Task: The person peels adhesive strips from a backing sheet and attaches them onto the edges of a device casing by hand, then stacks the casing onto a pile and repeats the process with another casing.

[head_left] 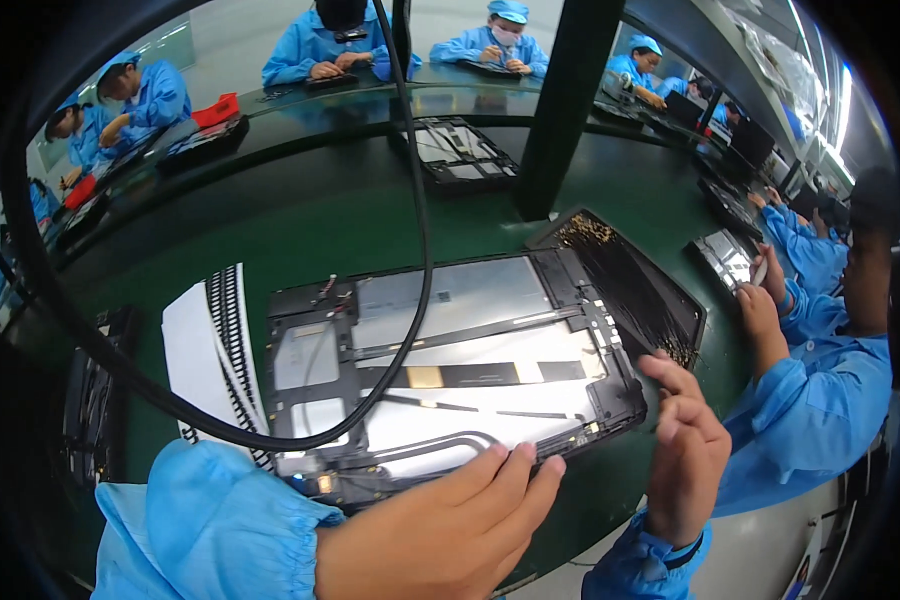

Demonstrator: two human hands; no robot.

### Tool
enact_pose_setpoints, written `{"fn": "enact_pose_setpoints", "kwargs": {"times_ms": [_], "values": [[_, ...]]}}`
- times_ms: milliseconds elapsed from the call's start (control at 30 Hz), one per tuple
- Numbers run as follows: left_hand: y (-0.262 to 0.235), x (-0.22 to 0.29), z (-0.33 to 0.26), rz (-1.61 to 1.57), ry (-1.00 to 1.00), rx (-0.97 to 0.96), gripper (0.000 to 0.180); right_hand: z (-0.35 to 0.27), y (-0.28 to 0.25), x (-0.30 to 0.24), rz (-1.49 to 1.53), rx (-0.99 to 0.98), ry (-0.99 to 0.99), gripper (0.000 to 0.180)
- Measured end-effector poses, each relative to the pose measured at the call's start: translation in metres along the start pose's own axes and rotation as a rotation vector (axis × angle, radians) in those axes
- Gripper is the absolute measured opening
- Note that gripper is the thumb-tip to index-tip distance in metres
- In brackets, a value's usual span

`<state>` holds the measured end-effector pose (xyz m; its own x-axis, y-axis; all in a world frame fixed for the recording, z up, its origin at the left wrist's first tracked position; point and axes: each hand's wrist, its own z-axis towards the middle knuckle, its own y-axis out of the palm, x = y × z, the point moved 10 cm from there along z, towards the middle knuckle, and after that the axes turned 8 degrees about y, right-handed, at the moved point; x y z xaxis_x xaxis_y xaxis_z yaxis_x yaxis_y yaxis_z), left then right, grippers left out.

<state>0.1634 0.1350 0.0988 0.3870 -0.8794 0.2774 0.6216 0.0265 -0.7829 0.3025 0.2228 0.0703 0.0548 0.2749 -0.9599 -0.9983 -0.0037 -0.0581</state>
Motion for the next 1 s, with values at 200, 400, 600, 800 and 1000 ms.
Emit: {"fn": "enact_pose_setpoints", "kwargs": {"times_ms": [200, 400, 600, 800, 1000], "values": [[0.016, -0.005, 0.000, 0.068, -0.024, 0.121, 0.026, 0.000, 0.033, -0.003, -0.293, -0.211, -0.069, 0.007], [0.013, -0.002, -0.007, 0.207, 0.000, 0.272, 0.019, 0.003, 0.029, 0.001, -0.263, -0.141, -0.005, 0.008], [0.007, -0.002, -0.008, 0.169, -0.025, 0.346, 0.018, 0.002, 0.032, 0.000, -0.298, -0.137, -0.008, 0.008], [0.011, -0.009, -0.003, 0.104, -0.090, 0.266, 0.020, 0.002, 0.033, 0.002, -0.310, -0.131, 0.001, 0.007], [0.033, -0.008, 0.009, 0.127, -0.007, -0.115, 0.025, 0.004, 0.031, -0.003, -0.370, -0.207, -0.036, 0.011]]}}
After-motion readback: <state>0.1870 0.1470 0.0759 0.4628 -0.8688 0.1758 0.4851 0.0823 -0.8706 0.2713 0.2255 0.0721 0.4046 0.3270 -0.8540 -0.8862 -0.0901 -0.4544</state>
